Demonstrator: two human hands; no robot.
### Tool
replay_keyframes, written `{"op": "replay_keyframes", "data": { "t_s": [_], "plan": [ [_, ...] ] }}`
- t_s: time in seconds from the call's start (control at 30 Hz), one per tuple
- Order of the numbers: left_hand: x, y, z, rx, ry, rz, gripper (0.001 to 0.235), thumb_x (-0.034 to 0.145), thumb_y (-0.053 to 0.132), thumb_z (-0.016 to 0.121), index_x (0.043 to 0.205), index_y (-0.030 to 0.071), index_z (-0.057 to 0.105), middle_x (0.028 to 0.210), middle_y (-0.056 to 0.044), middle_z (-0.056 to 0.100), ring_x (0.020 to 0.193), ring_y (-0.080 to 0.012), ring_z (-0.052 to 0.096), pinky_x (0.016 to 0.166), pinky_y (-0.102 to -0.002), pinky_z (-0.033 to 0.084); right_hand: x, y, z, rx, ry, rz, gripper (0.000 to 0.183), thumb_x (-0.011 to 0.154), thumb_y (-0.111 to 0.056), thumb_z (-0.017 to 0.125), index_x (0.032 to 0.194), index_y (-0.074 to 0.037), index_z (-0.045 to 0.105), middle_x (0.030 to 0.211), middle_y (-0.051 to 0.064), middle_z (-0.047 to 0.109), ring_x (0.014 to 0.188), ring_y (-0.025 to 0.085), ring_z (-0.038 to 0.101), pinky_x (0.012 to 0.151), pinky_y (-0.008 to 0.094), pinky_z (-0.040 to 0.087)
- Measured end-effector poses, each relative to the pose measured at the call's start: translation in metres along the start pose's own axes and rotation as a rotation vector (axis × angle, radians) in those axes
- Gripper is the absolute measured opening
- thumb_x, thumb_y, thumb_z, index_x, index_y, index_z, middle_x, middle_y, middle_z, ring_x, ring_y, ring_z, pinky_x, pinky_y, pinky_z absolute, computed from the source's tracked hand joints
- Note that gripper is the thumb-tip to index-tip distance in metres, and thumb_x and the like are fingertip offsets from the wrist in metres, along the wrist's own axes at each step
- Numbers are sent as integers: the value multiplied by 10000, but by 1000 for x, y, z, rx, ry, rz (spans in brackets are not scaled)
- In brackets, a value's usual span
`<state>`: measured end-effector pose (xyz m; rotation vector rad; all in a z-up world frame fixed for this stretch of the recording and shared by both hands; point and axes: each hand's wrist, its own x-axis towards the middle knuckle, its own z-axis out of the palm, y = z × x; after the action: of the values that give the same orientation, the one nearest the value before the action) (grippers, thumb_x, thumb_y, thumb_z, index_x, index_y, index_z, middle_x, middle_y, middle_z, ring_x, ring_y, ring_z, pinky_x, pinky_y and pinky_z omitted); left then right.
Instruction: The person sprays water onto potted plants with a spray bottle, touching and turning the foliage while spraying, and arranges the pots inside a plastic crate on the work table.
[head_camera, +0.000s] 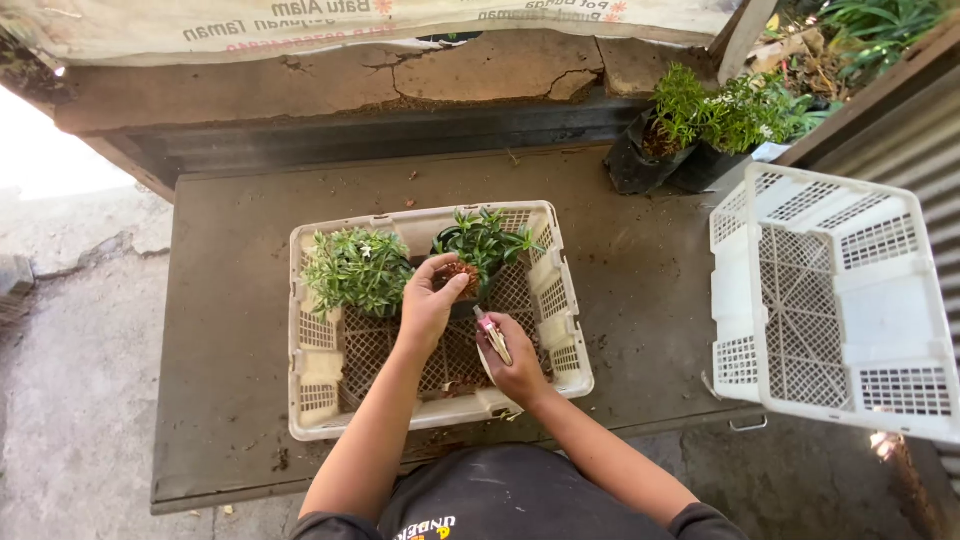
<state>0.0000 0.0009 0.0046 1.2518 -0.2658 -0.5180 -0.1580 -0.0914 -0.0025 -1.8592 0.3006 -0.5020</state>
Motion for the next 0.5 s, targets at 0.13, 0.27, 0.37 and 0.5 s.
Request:
{"op": "replay_keyframes", "data": {
  "t_s": [0.13, 0.27, 0.37, 0.5],
  "plan": [
    [2, -2, -18, -5, -97, 15, 364, 951, 43, 649, 1313, 11, 661, 1119, -75, 716, 965, -106, 674, 875, -266, 565, -5, -10, 16, -31, 54, 111, 202, 995, -153, 676, 1148, -35, 617, 958, 108, 687, 869, 204, 644, 804, 331, 529],
    [-2, 9, -40, 261, -195, 140, 328, 951, 54, 657, 1269, 32, 735, 1249, -128, 731, 1112, -194, 678, 973, -311, 529, -4, -22, 35, 16, 107, 81, 261, 982, -193, 678, 1165, -32, 583, 992, 98, 692, 913, 211, 665, 831, 341, 532],
    [-14, 31, -42, 596, -205, 330, 351, 909, 92, 719, 1259, 67, 725, 1361, -164, 669, 1227, -275, 658, 1023, -349, 511, -8, -28, 44, -19, 149, 0, 295, 978, -187, 664, 1204, -23, 569, 1048, 105, 676, 961, 227, 661, 862, 349, 522],
    [-32, 70, -43, 838, -203, 434, 549, 832, 136, 755, 1361, 56, 628, 1447, -235, 533, 1222, -386, 604, 1001, -411, 496, -15, -18, 54, -120, 200, -55, 247, 983, -182, 663, 1162, -23, 598, 1036, 123, 657, 949, 263, 649, 841, 361, 514]
  ]
}}
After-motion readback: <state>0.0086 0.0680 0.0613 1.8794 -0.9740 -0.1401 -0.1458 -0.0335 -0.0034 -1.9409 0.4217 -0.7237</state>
